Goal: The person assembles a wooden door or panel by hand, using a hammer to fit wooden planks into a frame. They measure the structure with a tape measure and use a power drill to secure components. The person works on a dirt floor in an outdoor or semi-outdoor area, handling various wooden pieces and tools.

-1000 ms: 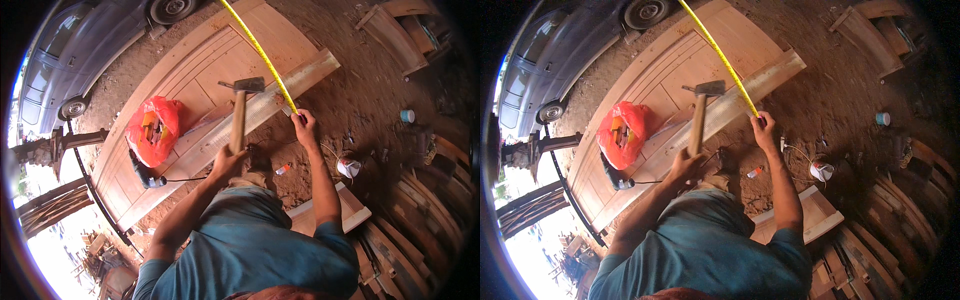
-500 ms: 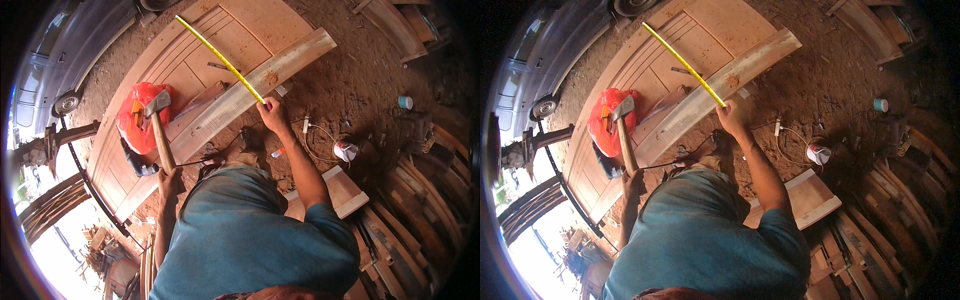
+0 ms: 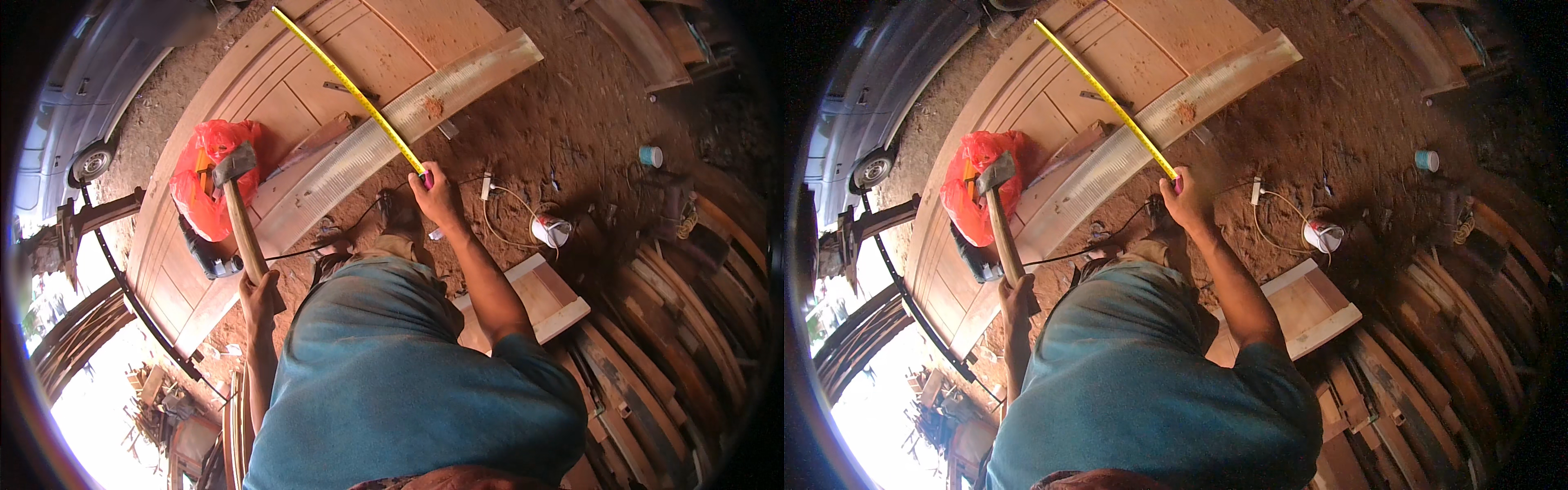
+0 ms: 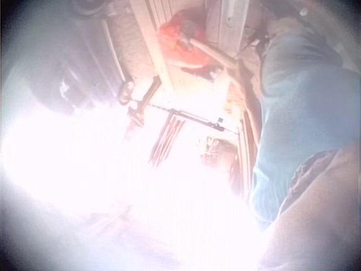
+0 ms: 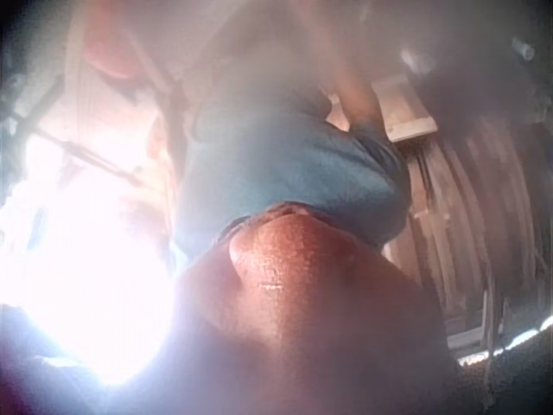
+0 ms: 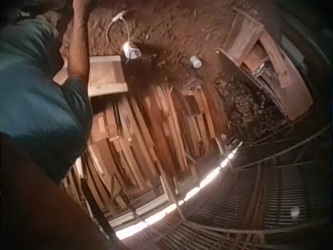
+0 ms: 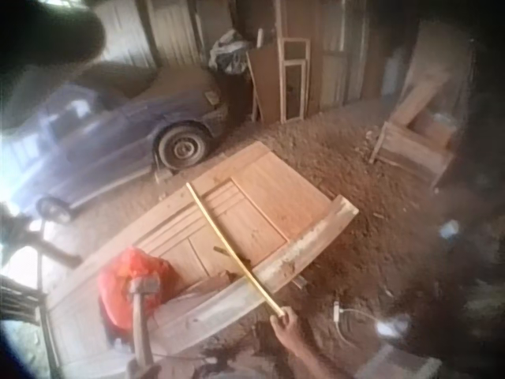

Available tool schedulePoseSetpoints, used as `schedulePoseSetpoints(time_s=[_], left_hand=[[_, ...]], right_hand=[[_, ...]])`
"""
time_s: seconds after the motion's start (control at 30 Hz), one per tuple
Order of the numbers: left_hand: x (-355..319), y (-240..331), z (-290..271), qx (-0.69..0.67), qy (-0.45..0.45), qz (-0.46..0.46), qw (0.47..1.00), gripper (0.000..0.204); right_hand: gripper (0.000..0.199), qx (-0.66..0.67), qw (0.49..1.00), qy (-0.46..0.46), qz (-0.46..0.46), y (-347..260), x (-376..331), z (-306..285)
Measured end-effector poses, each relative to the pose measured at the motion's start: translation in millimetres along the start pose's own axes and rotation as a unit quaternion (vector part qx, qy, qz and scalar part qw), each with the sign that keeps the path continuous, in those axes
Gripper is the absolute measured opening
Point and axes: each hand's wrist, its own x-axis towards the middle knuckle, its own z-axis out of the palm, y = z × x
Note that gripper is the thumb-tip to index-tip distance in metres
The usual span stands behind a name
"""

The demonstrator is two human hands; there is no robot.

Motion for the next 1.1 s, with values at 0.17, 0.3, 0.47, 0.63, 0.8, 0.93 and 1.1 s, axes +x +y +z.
schedulePoseSetpoints(time_s=[0.17, 0.3, 0.47, 0.63, 0.8, 0.93, 1.1], left_hand=[[-0.1, 9.7, 4.0, 0.028, -0.013, 0.021, 0.999, 0.020], [8.2, 23.6, 20.1, 0.031, -0.024, 0.059, 0.997, 0.023], [43.9, 45.8, 50.1, 0.090, -0.047, 0.003, 0.995, 0.030], [121.2, 55.0, 110.2, 0.218, -0.033, 0.100, 0.970, 0.057], [159.1, 63.9, 171.9, 0.233, -0.104, 0.100, 0.962, 0.061], [122.0, 48.3, 164.4, 0.260, -0.019, 0.194, 0.946, 0.057], [68.2, 32.5, 85.5, -0.043, -0.156, 0.083, 0.983, 0.050]], right_hand=[[0.038, 0.006, 1.000, 0.002, 0.003, 2.7, -0.7, 0.1], [0.037, 0.011, 1.000, 0.014, 0.000, 5.5, -1.1, 0.7], [0.031, 0.044, 0.997, 0.038, -0.045, -19.0, -1.1, -4.4], [0.020, 0.182, 0.979, 0.030, -0.084, -13.8, 5.8, 1.2], [0.024, 0.212, 0.975, 0.004, -0.066, -32.6, 0.6, -5.9], [0.029, 0.232, 0.968, -0.091, 0.035, -93.2, -25.3, -14.9], [0.039, 0.258, 0.928, -0.269, 0.002, -162.4, -63.8, 23.3]])
